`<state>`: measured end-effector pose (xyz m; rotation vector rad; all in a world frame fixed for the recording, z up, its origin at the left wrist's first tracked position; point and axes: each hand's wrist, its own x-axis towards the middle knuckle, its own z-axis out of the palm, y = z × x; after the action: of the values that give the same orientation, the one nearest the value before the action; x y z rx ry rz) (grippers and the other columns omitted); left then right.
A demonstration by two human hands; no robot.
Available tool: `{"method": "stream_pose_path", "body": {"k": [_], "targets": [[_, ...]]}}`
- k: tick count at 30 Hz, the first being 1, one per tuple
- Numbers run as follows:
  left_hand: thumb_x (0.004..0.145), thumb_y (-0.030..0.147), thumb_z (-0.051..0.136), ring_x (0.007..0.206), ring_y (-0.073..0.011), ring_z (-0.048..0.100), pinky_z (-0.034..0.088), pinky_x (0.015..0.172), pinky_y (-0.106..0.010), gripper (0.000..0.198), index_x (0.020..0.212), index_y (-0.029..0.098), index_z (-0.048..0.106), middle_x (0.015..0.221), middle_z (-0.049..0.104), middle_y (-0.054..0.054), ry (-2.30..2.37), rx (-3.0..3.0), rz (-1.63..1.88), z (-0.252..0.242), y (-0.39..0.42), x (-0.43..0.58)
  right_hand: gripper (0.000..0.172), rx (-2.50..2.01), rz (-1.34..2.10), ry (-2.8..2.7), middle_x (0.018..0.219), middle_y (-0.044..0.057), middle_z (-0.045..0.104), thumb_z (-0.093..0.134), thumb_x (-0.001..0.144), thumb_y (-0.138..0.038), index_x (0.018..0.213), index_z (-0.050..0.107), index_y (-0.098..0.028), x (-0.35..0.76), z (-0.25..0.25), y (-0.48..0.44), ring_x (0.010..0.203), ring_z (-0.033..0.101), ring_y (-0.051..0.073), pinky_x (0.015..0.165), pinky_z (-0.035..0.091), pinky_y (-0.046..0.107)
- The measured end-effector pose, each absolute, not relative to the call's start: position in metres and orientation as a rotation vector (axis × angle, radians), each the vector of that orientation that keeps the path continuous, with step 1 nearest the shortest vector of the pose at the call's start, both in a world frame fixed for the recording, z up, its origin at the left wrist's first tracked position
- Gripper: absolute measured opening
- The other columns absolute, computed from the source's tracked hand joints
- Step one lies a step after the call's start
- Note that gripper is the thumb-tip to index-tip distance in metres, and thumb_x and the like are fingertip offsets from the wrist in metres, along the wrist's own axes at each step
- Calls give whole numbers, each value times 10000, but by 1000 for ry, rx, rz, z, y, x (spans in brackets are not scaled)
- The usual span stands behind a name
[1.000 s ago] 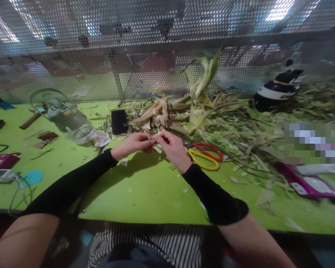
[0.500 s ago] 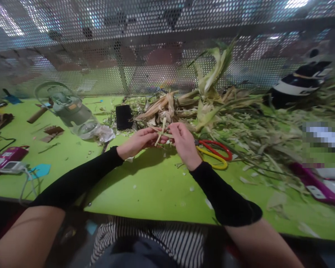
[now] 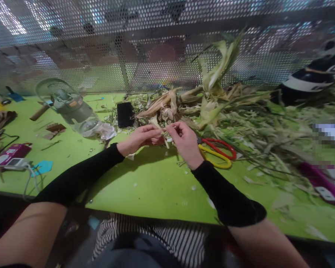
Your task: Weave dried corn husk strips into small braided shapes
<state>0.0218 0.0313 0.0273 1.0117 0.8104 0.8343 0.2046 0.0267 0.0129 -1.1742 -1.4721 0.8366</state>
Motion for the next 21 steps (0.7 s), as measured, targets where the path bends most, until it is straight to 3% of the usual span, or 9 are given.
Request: {"method": "stream_pose_path", "body": {"k": [6, 10, 16, 21], "targets": [[968, 215, 662, 736, -91, 717, 580, 860, -291, 77, 952, 143, 641, 828, 757, -25, 891, 948, 880, 31, 28, 26, 558, -1216, 970, -1482, 690, -25, 551, 662, 811, -780, 833, 565, -231, 204, 10, 28, 571, 442, 121, 534, 348, 285], [975, 226, 656, 752, -93, 708, 569, 883, -304, 93, 1007, 142, 681, 830, 747, -16, 930, 974, 926, 25, 32, 27, 514, -1270, 811, -1708, 712, 5, 600, 655, 856, -719, 801, 610, -210, 205, 9, 27, 636, 475, 141, 604, 373, 303], [898, 203, 748, 689, -79, 652, 481, 714, -234, 133, 990, 129, 686, 770, 721, -3, 909, 1115, 900, 18, 36, 26, 486, -1304, 746, -1741, 707, -1, 577, 600, 908, -694, 799, 599, -220, 206, 11, 25, 640, 455, 149, 623, 363, 306], [921, 129, 670, 593, -54, 564, 416, 653, -223, 93, 950, 144, 583, 688, 661, 43, 873, 1119, 980, 20, 35, 25, 470, -1309, 731, -1888, 709, 15, 605, 535, 962, -643, 770, 609, -220, 207, 13, 22, 659, 492, 165, 648, 365, 310]]}}
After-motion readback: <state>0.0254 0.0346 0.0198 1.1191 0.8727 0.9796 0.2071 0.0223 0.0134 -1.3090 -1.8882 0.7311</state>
